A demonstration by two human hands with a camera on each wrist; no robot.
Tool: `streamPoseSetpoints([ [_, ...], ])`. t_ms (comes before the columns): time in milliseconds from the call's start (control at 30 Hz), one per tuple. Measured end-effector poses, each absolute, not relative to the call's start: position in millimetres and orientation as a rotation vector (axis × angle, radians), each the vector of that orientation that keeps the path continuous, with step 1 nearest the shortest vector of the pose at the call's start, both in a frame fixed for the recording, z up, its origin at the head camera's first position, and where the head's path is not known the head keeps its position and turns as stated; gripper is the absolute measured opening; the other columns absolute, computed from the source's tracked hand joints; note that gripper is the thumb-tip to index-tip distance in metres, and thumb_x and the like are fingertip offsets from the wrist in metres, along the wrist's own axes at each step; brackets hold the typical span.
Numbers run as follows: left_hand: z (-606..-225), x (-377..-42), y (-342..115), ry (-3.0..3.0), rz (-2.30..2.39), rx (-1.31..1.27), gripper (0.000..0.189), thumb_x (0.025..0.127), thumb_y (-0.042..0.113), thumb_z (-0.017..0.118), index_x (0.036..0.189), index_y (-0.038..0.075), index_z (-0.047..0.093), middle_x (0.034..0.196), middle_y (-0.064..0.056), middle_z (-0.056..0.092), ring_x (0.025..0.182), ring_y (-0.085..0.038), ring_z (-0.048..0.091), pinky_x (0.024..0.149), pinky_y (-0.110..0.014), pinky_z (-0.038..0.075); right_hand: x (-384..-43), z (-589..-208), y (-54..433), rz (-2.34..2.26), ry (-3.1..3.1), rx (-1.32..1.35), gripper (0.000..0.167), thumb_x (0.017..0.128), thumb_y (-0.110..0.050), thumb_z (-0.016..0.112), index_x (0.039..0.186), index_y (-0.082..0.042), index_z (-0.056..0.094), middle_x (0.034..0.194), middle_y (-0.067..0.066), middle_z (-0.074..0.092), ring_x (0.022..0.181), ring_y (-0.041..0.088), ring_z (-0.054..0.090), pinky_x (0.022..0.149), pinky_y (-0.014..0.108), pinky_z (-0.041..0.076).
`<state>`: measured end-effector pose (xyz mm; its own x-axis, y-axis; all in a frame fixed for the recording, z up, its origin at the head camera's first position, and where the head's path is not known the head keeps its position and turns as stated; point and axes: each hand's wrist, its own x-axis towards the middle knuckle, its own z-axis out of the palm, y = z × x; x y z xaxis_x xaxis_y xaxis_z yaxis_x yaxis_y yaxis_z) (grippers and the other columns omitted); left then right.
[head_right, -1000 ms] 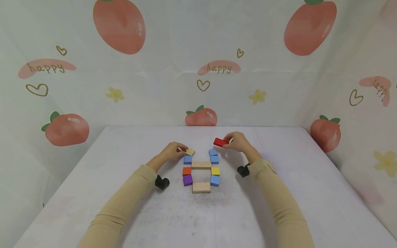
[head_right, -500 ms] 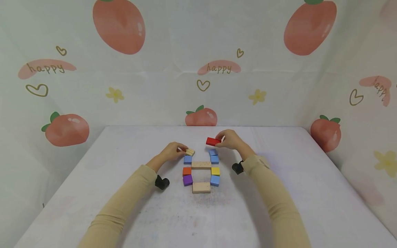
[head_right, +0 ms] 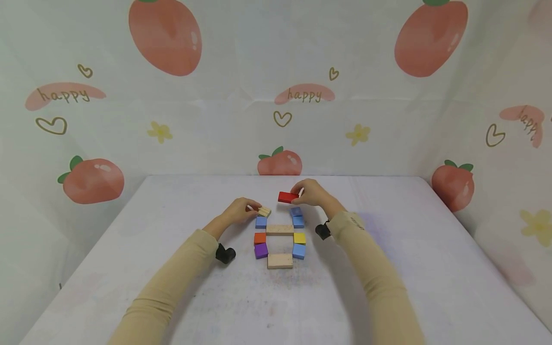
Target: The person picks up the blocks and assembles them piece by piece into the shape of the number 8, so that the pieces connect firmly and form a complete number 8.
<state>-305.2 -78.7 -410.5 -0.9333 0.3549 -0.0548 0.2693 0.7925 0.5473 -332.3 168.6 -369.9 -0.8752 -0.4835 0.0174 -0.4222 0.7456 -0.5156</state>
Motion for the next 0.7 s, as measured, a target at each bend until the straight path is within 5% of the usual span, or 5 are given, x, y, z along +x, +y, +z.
streamPoseSetpoints([
  [700,-411,-306,-79,2.812,0.848,0.483,0.028,0.09,0.012,0.061,0.117,0.008,0.065,0.11,-0.009,0.066,0.098,-0.022,0.058,0.091,-0.034,0.048,-343,-379,148,-0.739,2.771,-0.707,0.029,0.08,-0.016,0.071,0.106,-0.002,0.068,0.102,0.011,0.067,0.085,0.021,0.056,0.076,0.028,0.049],
])
